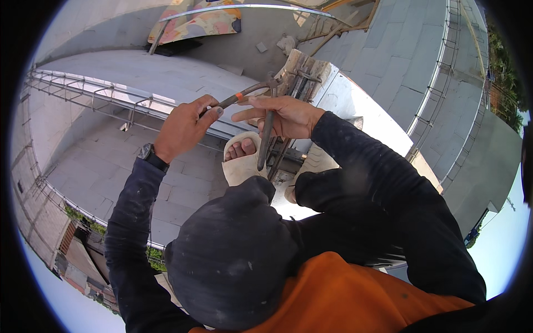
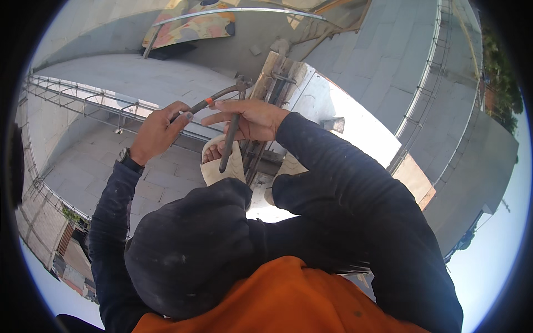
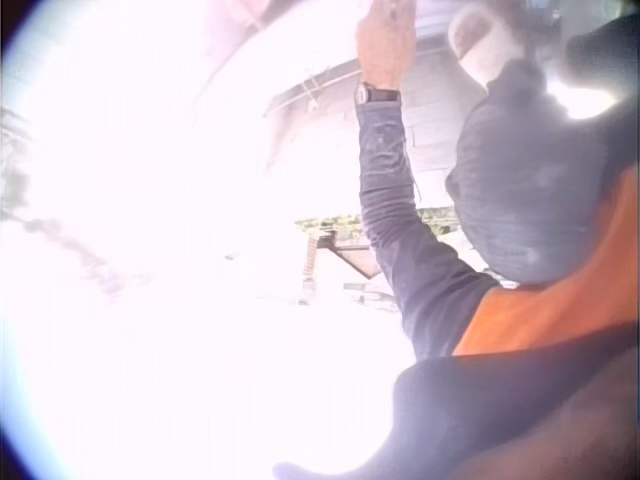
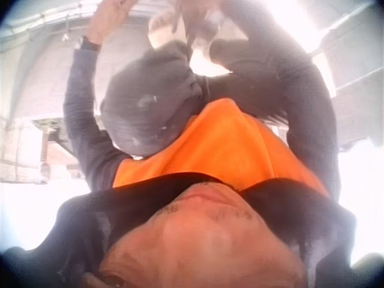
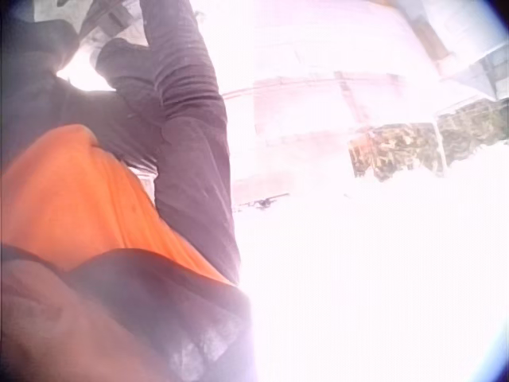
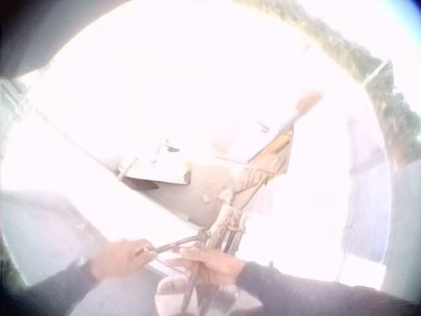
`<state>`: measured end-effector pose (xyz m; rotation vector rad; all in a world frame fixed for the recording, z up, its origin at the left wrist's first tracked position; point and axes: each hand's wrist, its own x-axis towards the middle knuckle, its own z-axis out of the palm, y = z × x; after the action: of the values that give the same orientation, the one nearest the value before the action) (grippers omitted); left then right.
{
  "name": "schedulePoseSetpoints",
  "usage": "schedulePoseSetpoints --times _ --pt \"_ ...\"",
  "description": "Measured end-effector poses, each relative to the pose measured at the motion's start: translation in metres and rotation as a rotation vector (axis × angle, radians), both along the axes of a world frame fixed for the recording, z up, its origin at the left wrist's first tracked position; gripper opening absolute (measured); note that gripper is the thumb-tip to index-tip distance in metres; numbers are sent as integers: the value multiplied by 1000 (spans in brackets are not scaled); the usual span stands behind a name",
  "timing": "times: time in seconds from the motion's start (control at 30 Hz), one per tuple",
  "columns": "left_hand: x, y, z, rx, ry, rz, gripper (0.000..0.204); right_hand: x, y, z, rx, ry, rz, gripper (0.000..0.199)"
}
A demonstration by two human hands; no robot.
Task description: The person uses pliers to cut and bend metal rods on a rooftop scaffolding platform. They then pick up a bundle of rods, walk across the platform, and arrange them on the wooden planks.
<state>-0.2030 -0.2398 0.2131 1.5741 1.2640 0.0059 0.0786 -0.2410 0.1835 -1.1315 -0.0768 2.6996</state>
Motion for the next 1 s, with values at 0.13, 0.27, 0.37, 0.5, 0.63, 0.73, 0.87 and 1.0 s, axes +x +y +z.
schedulePoseSetpoints --times 0.13,0.27,0.37,0.5,0.63,0.73,0.87,1.0 --pt "13 -6 -9 -173 -191 142 44 53 29 54 142 -136 427 56" --pt "62 7 10 -333 -488 318 45 102 58 92 337 -403 553 63" --pt "99 37 25 -144 -527 291 43 115 70 127 648 -386 272 65" --pt "128 83 27 409 -456 174 41 142 55 140 716 -280 -209 66" --pt "120 122 25 469 -324 97 38 201 33 140 764 -233 -292 75" --pt "98 130 0 460 -335 259 29 263 -5 137 761 -442 -285 74" --pt "68 133 -36 330 192 -19 36 326 -64 133 594 -707 -331 81" --pt "111 90 -94 122 550 -172 75 360 -117 101 385 -877 -295 74"
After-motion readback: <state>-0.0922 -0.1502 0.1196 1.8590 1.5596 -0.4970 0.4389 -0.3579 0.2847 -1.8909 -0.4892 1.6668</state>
